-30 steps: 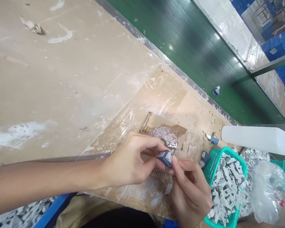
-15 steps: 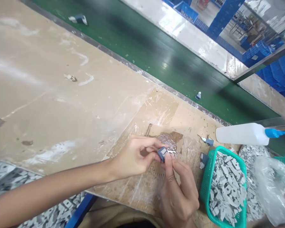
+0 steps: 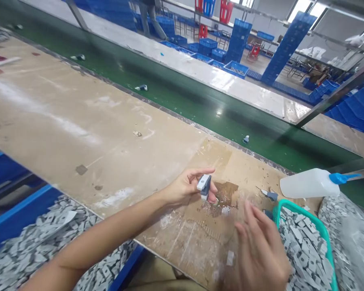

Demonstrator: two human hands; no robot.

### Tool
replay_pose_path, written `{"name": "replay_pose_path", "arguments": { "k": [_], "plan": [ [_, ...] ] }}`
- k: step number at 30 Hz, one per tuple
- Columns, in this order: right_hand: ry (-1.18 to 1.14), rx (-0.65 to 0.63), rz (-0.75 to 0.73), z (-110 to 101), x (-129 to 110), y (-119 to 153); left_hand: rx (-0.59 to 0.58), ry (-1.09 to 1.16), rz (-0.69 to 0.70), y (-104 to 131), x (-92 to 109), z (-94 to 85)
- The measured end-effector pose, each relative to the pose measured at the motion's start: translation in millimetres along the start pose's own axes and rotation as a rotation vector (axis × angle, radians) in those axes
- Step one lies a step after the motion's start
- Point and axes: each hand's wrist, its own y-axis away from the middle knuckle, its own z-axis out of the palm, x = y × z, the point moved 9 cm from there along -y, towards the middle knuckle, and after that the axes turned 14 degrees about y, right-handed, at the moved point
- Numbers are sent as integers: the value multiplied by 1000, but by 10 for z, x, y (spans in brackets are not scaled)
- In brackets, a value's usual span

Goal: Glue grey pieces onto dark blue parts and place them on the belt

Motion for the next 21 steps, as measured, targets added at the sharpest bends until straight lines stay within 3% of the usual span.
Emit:
{"name": "replay_pose_path", "arguments": {
  "k": [3,9,13,15,17,19,21],
  "plan": [
    [126,2,-36,-137,378,100,-1,61,-27,11,-1,-9],
    [354,-217,-190,-79,997,305,96,171,-34,35,31,-138],
    [404,-220,-104,-201,1304,415,175,72,-23,22,11,-204],
    [424,-237,0,-269,1461,470,227,-161,-19,-42,62,-235],
    [414,-271,95,-309,1592,520,225,-530,-1,-219,219,-216],
    [374,-303,165,-321,1684,545,236,-940,67,-526,489,-191],
    [341,-341,225,-300,1764,545,396,-1297,157,-903,848,-252]
  ]
}}
